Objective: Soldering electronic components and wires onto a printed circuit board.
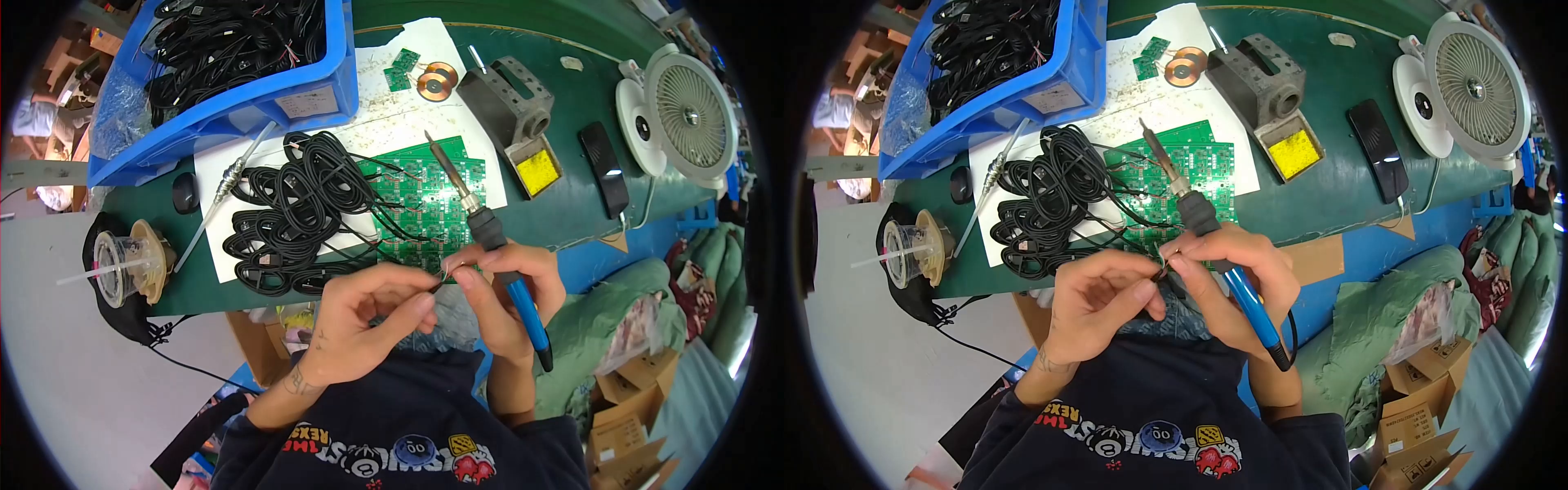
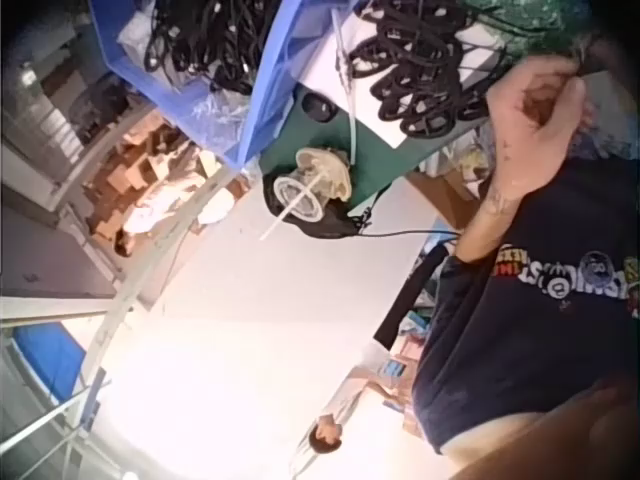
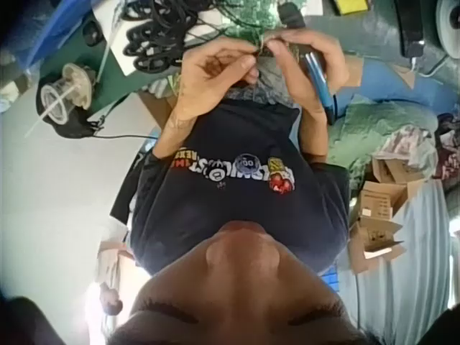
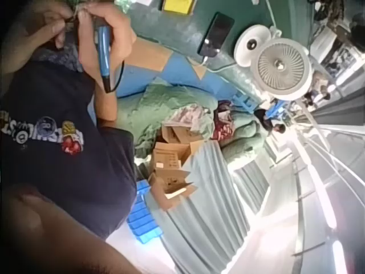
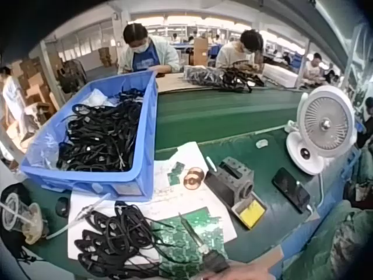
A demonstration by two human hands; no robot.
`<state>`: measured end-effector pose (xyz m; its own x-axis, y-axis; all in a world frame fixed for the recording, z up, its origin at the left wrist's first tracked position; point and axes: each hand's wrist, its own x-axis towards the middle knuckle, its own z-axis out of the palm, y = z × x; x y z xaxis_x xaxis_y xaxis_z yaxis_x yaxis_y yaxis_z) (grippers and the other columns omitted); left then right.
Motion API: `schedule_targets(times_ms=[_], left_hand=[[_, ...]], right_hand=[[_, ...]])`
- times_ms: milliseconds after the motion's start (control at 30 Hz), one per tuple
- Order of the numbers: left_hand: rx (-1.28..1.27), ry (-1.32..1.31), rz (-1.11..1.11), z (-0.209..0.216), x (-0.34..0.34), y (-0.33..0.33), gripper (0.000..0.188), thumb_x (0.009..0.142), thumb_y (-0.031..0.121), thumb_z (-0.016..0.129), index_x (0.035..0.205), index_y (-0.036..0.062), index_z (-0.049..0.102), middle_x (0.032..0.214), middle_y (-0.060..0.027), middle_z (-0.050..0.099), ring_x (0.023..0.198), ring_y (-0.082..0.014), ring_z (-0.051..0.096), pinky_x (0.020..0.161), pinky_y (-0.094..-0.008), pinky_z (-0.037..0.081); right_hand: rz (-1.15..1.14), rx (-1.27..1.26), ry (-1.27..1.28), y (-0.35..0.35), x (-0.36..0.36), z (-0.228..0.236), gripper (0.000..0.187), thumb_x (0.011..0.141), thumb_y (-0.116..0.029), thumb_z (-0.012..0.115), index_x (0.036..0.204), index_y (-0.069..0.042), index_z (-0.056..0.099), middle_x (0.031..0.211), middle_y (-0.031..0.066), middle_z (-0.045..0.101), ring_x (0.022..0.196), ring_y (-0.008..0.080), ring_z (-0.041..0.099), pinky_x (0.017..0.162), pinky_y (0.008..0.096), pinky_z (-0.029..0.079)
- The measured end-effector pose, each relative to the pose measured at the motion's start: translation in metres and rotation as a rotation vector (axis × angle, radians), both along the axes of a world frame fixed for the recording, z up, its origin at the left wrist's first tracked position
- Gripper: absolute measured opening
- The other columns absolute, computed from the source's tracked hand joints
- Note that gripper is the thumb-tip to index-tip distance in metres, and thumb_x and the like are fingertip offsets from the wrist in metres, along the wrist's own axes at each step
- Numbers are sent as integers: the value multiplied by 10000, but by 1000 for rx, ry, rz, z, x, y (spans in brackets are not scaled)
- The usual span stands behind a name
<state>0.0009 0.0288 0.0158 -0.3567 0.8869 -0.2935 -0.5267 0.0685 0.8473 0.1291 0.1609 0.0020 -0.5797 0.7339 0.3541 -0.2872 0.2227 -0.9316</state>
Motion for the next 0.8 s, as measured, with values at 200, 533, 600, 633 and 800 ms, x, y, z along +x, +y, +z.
schedule_targets(times_ms=[200, 533, 600, 633, 800], left_hand=[[73, 119, -35, -1, 1, 8, 95, 965, -58, 660, 1060, -48, 662, 866, -104, 736, 746, -130, 700, 701, -204, 554], [82, 56, 56, -4, 12, 10, 107, 969, -65, 648, 1073, -42, 640, 869, -103, 718, 731, -134, 688, 685, -206, 556], [77, 7, 59, -4, 12, 10, 107, 971, -62, 652, 1076, -45, 638, 882, -108, 719, 738, -141, 692, 691, -218, 572], [74, -18, 60, -4, 11, 10, 108, 972, -61, 654, 1078, -46, 637, 889, -111, 719, 741, -144, 694, 694, -224, 580], [86, -143, 86, -5, 11, 12, 122, 976, -54, 663, 1094, -53, 632, 918, -126, 722, 759, -159, 705, 715, -250, 613]], right_hand=[[53, 26, -36, -4, 7, 6, 389, 802, 200, 715, 1076, -24, 555, 906, 164, 678, 797, 319, 748, 735, 392, 608], [-52, -12, 43, -11, 2, -4, 324, 787, 162, 760, 1042, 1, 644, 875, 204, 756, 768, 252, 732, 674, 327, 606], [-69, 15, 54, -12, 1, -6, 337, 780, 157, 762, 1048, -7, 637, 878, 200, 755, 755, 244, 719, 662, 322, 596], [-78, 28, 60, -12, 1, -7, 344, 777, 154, 764, 1050, -12, 634, 879, 198, 754, 748, 240, 713, 656, 320, 590], [-129, 132, 84, -18, 3, -17, 378, 763, 149, 764, 1065, -29, 623, 891, 191, 754, 726, 227, 688, 627, 315, 563]])
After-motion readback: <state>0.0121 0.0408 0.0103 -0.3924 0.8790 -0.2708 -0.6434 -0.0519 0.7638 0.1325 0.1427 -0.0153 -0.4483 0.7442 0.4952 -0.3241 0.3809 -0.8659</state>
